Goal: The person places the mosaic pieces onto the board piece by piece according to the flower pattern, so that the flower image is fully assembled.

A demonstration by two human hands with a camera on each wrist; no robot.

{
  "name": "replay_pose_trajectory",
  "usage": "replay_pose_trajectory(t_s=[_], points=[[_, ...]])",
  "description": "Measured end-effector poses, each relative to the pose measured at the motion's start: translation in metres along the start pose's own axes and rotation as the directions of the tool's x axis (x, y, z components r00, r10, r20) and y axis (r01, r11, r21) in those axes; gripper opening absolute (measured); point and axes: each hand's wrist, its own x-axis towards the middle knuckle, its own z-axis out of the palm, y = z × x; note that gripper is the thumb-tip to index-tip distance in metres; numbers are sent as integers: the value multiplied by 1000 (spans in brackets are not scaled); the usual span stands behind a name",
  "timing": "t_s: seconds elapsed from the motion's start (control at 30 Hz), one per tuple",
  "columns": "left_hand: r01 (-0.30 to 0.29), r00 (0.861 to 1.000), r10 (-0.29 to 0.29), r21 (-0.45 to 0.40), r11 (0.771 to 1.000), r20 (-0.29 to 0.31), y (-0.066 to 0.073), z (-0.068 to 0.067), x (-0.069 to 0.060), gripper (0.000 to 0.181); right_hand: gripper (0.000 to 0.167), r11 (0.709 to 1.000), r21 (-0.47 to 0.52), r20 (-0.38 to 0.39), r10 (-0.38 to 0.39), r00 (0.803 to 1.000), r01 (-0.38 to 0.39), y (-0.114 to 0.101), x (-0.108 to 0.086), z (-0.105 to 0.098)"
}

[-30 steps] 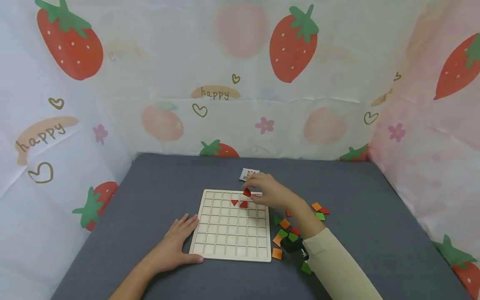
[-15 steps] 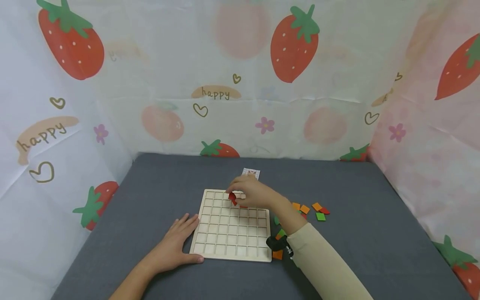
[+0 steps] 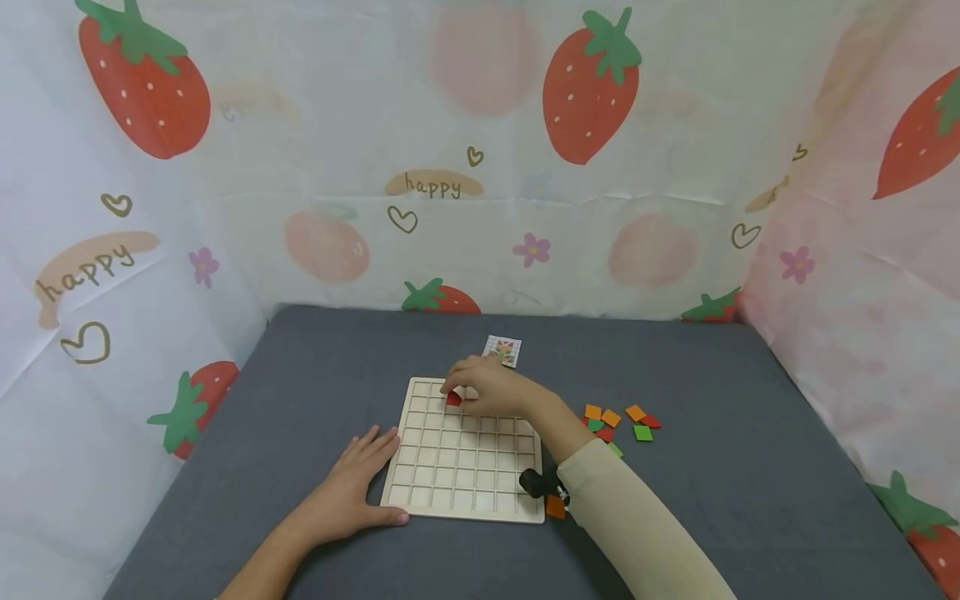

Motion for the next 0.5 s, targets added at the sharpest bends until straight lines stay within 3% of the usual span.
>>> replay_pose_trajectory(t_s=[0.5], points=[[8, 1000, -7, -24, 1000, 7, 2, -2, -1, 116, 31, 998, -55, 55, 36, 998, -33, 5, 10, 11]])
